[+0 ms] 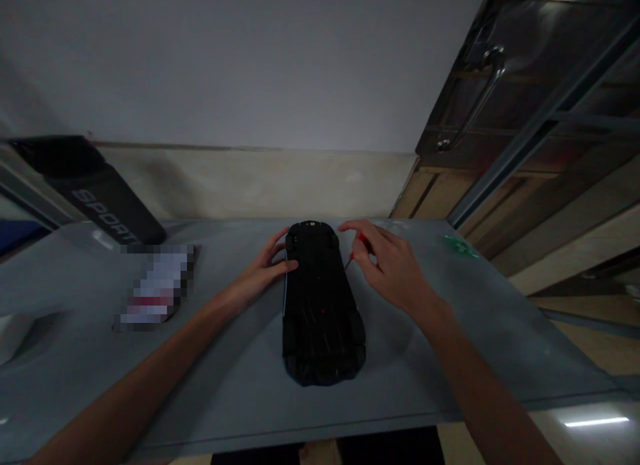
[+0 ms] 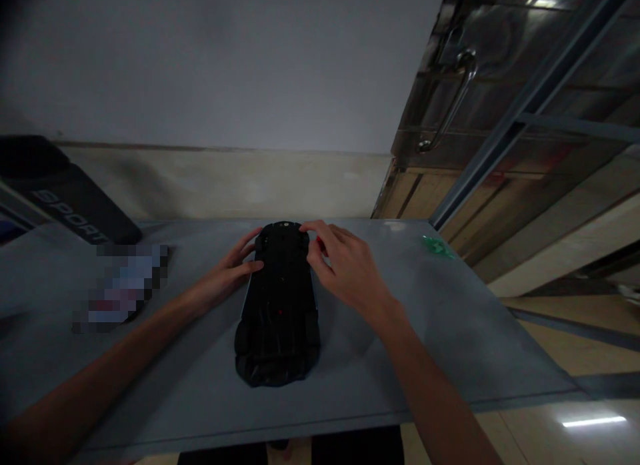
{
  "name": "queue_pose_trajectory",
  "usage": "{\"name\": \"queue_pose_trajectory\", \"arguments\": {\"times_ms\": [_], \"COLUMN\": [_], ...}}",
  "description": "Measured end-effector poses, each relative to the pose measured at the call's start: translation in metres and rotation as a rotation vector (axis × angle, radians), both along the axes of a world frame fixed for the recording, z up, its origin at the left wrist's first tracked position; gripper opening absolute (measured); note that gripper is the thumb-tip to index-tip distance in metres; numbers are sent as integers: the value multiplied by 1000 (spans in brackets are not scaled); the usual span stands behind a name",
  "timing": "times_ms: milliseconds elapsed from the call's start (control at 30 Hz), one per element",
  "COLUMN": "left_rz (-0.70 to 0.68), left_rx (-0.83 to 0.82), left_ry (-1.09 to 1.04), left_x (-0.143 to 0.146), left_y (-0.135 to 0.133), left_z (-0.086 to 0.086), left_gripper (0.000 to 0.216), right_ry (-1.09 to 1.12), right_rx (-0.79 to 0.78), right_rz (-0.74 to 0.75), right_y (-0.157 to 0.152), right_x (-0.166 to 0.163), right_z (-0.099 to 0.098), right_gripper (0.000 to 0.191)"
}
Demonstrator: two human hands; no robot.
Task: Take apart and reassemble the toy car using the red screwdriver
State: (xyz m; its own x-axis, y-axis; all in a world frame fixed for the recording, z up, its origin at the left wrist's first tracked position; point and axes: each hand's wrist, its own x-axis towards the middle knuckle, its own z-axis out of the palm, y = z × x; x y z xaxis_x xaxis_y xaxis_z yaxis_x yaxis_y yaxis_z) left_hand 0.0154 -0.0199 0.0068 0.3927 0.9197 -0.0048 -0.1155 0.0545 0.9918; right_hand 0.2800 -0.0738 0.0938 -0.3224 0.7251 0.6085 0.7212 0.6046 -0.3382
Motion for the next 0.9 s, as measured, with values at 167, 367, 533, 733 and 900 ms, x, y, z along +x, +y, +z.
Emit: {"name": "queue_pose_trajectory", "arguments": {"times_ms": [167, 367, 533, 733, 900], "left_rz": [-11, -2, -6, -10, -17], "left_rx": [33, 4, 0, 8, 3], "left_ry": [2, 9, 21, 17, -9], "left_x": [-2, -1, 0, -1, -1], "left_y": [4, 3, 0, 2, 3], "left_z": [-6, -4, 1, -2, -5], "left_gripper": [88, 91, 91, 90, 90], "right_ry": [-3, -16, -4, 33, 11], "right_rx": [-28, -15, -63, -73, -96], "right_rz": [-17, -62, 8, -70, -34], "right_y": [2, 2, 1, 1, 1], "right_x": [0, 3, 2, 1, 1], "right_z": [-3, -2, -1, -2, -1], "right_gripper": [25, 25, 24, 21, 24]}}
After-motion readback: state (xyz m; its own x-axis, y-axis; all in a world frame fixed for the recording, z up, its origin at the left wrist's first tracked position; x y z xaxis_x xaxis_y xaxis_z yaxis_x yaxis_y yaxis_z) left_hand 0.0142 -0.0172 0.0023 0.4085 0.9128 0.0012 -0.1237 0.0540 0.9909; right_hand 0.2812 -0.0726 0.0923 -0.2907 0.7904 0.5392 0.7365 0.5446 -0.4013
